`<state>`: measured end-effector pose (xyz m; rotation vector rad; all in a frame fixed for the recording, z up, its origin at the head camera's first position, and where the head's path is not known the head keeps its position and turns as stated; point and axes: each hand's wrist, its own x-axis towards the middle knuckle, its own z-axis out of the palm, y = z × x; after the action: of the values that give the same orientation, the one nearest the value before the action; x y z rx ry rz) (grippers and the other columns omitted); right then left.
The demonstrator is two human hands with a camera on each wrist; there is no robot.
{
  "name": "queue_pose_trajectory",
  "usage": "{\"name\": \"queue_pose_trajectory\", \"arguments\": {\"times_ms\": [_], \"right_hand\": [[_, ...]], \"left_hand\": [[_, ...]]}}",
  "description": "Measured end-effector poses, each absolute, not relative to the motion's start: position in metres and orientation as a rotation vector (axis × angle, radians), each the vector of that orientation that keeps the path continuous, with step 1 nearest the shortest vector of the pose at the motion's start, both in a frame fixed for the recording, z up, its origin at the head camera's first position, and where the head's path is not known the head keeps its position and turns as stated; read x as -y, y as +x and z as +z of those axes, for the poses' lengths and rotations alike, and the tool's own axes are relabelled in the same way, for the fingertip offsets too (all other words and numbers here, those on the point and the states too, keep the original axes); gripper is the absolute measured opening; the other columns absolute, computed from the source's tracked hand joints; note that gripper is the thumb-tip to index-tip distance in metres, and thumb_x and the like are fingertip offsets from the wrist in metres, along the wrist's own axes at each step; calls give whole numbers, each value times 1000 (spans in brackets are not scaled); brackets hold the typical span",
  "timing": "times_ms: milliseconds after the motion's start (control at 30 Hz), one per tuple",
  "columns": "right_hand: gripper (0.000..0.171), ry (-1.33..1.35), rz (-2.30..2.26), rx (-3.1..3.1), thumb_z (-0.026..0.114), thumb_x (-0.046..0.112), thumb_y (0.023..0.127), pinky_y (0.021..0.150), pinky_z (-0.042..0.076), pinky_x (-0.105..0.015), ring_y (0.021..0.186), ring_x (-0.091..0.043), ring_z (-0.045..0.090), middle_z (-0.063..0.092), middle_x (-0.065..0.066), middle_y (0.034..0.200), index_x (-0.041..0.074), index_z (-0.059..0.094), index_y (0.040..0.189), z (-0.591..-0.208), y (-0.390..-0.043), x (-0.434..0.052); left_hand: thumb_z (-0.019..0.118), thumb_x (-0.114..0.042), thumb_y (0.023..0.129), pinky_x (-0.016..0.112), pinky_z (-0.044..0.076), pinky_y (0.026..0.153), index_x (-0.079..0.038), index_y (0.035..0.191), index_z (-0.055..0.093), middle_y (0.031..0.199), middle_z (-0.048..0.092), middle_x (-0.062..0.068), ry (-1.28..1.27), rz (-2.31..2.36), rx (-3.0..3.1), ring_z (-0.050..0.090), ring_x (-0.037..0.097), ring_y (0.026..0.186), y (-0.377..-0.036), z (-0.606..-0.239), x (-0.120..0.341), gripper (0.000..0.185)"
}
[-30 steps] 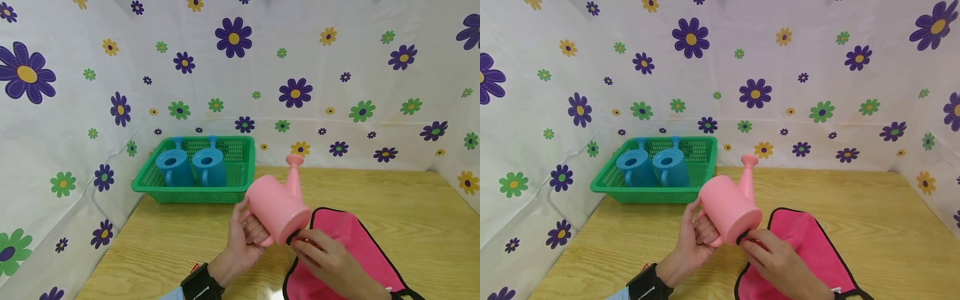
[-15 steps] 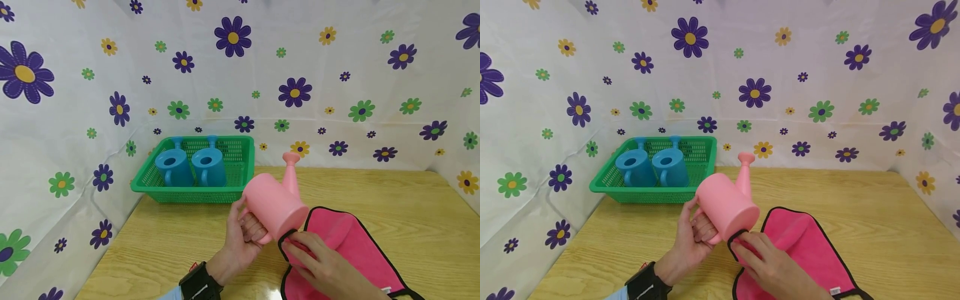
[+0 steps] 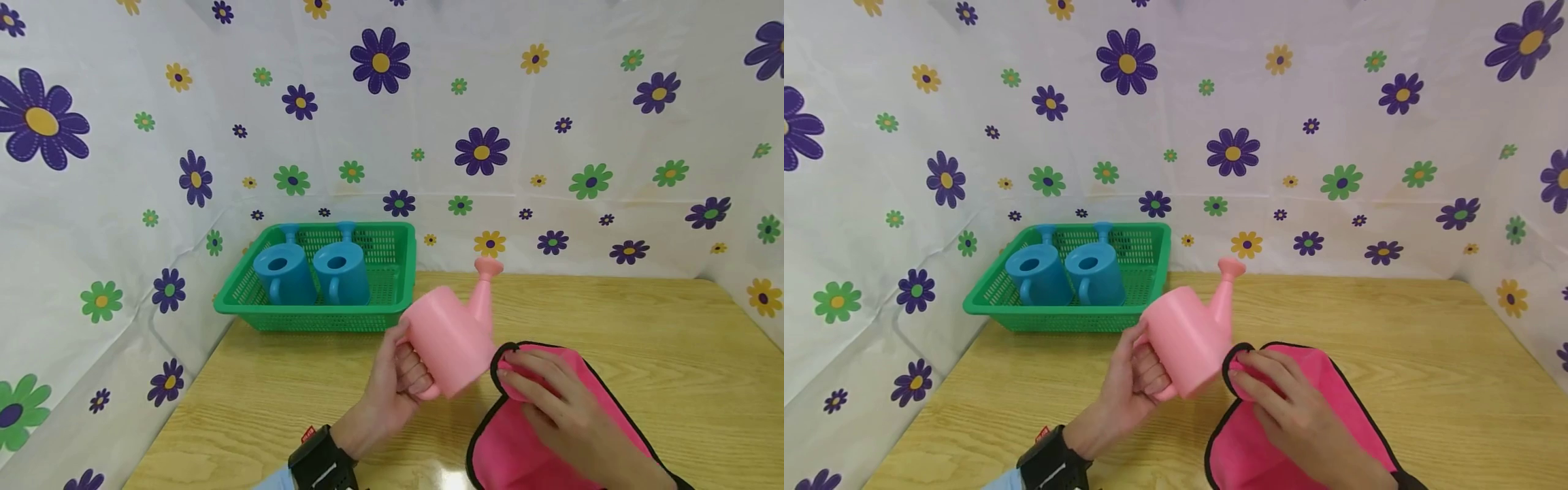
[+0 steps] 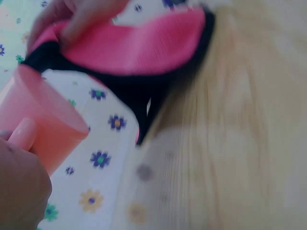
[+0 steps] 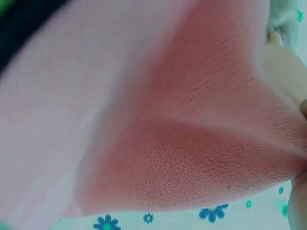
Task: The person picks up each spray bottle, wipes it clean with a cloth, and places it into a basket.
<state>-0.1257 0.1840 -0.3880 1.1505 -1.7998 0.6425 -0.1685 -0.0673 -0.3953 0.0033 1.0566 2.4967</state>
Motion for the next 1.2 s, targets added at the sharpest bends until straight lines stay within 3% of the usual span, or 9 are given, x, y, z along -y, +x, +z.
{"name": "queue_pose_trajectory", "arguments": {"times_ms": [200,367,467,567,733,833,900,967,1200], "right_hand": [[37,1072,659,1802,46,19,108,110,40,-11,123,-21,58,69,-23,115,-5,75,108,-370,-128,-197],[36,1082,642,1794,47,18,108,110,41,-12,118,-21,61,72,-21,113,-4,75,107,-360,-130,-198],[33,1127,641,1773,47,13,107,111,41,-15,113,-24,62,73,-19,114,-4,75,107,-359,-133,-194],[35,1144,633,1810,45,15,109,111,40,-14,112,-24,61,74,-15,115,-3,75,109,-359,-134,-190],[41,1116,607,1899,38,19,110,112,37,-10,110,-23,61,74,-10,114,2,75,113,-359,-134,-187],[41,1112,604,1895,37,16,109,111,38,-10,107,-23,62,75,-10,113,2,75,113,-358,-135,-184],[40,1114,604,1896,38,16,108,110,39,-10,105,-23,63,75,-9,113,2,75,113,-358,-136,-182],[39,1123,606,1899,39,16,108,109,40,-11,104,-22,63,75,-8,113,3,75,113,-358,-136,-180],[39,1157,581,1981,38,20,110,110,41,-12,110,-23,62,73,-7,119,5,73,116,-358,-130,-177]], "left_hand": [[67,-26,98,21,28,47,-15,61,37,49,32,-7,332,2330,-1735,30,8,43,-176,-402,78,49],[84,-18,85,20,25,52,-9,63,38,55,29,-6,627,1981,-2208,30,4,53,-177,-406,81,52],[86,-19,82,20,23,52,-4,68,57,56,34,-8,854,1789,-2346,31,0,56,-175,-408,79,36],[87,-24,81,17,26,49,-11,85,74,55,39,-11,1029,1666,-2406,34,-4,55,-171,-408,75,19],[90,-24,78,14,28,49,-15,100,78,53,43,-11,1169,1601,-2433,33,-7,52,-168,-405,71,26],[90,-25,79,13,31,49,-15,110,78,61,63,-10,1203,1576,-2406,41,-9,54,-168,-404,70,35],[89,-25,80,12,29,48,-16,112,77,62,64,-8,1248,1558,-2383,42,-9,53,-168,-402,69,36],[88,-25,80,11,28,47,-17,111,77,61,64,-8,1341,1520,-2397,41,-11,53,-168,-400,68,34],[90,-24,77,8,22,46,-18,90,73,53,36,-9,1550,1431,-2492,26,-12,51,-169,-397,64,22]]}}
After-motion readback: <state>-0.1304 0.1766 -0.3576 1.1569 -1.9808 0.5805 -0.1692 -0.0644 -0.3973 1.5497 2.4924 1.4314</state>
